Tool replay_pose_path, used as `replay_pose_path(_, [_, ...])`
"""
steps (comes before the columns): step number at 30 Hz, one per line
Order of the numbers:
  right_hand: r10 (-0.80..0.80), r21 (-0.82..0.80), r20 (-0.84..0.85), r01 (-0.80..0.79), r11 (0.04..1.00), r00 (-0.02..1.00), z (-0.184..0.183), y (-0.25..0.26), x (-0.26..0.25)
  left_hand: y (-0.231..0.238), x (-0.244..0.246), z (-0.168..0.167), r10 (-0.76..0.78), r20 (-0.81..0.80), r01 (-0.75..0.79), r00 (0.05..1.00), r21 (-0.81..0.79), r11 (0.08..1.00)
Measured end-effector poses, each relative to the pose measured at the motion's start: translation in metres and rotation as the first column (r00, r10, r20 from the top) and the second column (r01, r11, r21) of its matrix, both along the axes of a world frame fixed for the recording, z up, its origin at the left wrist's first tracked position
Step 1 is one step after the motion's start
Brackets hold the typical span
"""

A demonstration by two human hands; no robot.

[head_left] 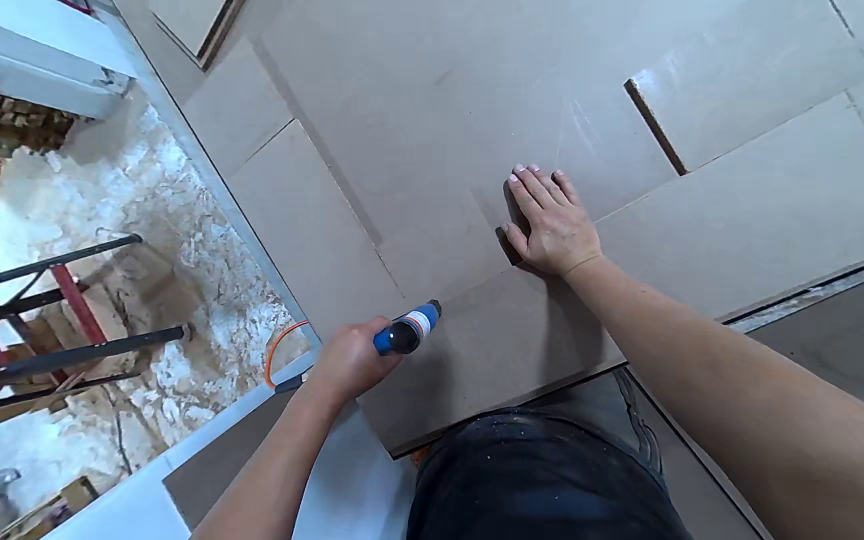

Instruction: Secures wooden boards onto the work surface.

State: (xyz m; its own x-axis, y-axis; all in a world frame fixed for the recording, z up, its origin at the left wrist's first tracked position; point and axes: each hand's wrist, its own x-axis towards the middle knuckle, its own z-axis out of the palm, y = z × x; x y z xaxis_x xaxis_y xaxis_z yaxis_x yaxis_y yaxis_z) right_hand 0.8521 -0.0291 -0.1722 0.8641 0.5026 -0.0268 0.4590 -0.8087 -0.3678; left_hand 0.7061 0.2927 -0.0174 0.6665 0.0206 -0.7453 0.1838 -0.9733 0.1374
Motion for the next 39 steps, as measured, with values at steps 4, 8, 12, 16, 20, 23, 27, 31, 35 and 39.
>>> replay_pose_path(4, [0.005, 0.004, 0.008, -0.005, 1.000, 1.000, -0.001, -0.001, 0.000, -0.013, 0.010, -0.002, -0.020, 0.000, 0.020, 1.000, -0.004, 1.000])
replay_pose_path(8, [-0.002, 0.020, 0.019, 0.001, 1.000, 1.000, -0.002, 0.000, -0.001, -0.023, 0.017, -0.003, -0.028, -0.019, 0.028, 0.999, -0.004, 1.000])
replay_pose_path(12, [-0.005, 0.031, 0.033, 0.004, 1.000, 0.999, -0.002, -0.001, 0.000, -0.037, 0.025, -0.004, -0.030, 0.001, 0.030, 1.000, -0.022, 0.999])
replay_pose_path(16, [-0.006, 0.034, 0.027, 0.005, 0.999, 1.000, -0.001, -0.001, 0.000, -0.056, 0.035, -0.004, -0.014, -0.018, 0.014, 1.000, -0.011, 1.000])
replay_pose_path(20, [-0.001, 0.039, 0.018, 0.000, 0.999, 1.000, -0.001, -0.002, 0.000, -0.071, 0.045, -0.006, -0.013, -0.008, 0.013, 1.000, -0.032, 0.999])
replay_pose_path(23, [0.002, 0.043, 0.022, -0.003, 0.999, 1.000, 0.000, -0.002, 0.000, -0.082, 0.052, -0.005, -0.022, -0.019, 0.022, 1.000, -0.024, 0.999])
replay_pose_path(27, [0.005, 0.054, 0.014, -0.006, 0.999, 1.000, -0.001, -0.003, 0.000, -0.092, 0.059, -0.004, -0.028, -0.030, 0.027, 0.999, -0.026, 0.999])
replay_pose_path(31, [0.020, 0.052, 0.002, -0.020, 0.998, 1.000, -0.001, -0.004, 0.001, -0.099, 0.060, -0.006, -0.018, -0.006, 0.018, 1.000, -0.048, 0.999])
replay_pose_path(35, [0.024, 0.049, 0.014, -0.025, 0.998, 1.000, -0.001, -0.004, 0.001, -0.107, 0.065, -0.007, -0.018, -0.056, 0.017, 0.998, -0.023, 1.000])
replay_pose_path(39, [0.039, 0.035, 0.009, -0.039, 0.999, 0.999, -0.002, -0.004, 0.001, -0.107, 0.063, -0.004, 0.005, -0.045, -0.006, 0.999, -0.037, 0.999])
